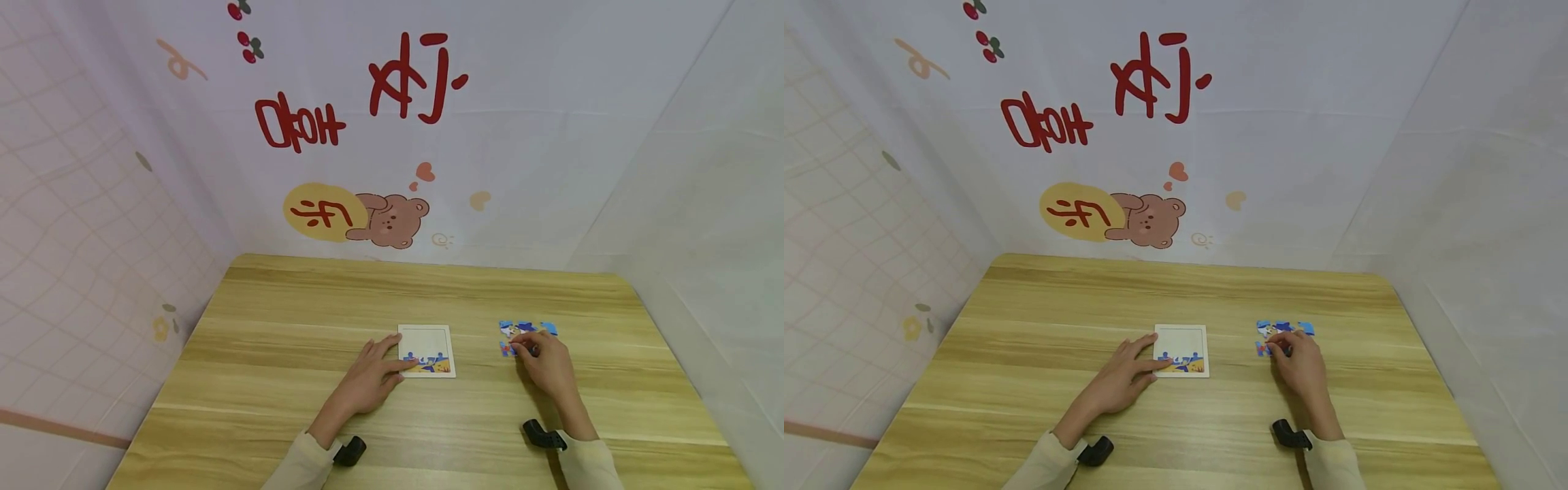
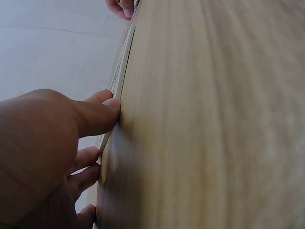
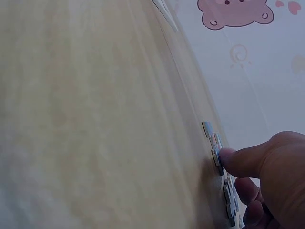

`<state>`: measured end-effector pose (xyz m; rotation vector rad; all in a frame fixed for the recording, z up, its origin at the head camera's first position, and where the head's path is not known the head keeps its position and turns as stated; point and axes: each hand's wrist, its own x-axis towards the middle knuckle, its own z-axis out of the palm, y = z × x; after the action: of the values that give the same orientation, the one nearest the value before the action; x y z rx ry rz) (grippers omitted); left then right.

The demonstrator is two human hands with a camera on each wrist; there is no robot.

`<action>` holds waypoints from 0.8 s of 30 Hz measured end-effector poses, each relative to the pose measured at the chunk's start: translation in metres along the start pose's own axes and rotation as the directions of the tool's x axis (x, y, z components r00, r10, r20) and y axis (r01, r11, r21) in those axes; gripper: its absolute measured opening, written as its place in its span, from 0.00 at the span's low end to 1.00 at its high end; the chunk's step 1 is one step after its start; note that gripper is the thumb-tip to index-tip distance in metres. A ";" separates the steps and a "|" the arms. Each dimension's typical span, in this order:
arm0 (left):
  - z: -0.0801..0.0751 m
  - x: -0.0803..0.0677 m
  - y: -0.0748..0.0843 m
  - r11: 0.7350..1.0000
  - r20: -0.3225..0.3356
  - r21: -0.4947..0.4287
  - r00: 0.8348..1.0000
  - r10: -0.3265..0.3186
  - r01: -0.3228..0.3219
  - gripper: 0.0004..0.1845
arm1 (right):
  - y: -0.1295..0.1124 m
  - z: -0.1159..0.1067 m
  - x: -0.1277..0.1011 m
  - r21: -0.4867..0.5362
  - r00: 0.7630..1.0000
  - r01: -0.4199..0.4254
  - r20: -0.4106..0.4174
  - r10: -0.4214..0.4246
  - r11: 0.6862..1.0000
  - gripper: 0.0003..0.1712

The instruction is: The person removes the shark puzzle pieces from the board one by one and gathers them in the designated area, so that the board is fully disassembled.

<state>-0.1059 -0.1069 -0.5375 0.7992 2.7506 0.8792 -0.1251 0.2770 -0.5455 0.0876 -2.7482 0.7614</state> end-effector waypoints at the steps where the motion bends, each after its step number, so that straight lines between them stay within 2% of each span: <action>1: 0.000 0.000 0.000 1.000 0.002 0.003 1.000 -0.002 0.002 0.20 | 0.000 0.000 0.000 0.000 1.000 -0.002 -0.001 0.002 1.000 0.03; 14: -0.001 0.000 0.000 1.000 -0.002 -0.001 1.000 0.006 -0.006 0.20 | 0.001 0.004 -0.001 0.004 1.000 -0.017 -0.006 0.017 1.000 0.03; 24: 0.001 0.001 -0.001 1.000 -0.009 0.023 1.000 -0.001 0.001 0.20 | -0.005 0.004 -0.003 0.044 0.996 0.032 -0.087 -0.028 0.999 0.03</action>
<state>-0.1070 -0.1062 -0.5386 0.7998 2.7734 0.8552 -0.1229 0.2711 -0.5470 0.1026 -2.6426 0.8000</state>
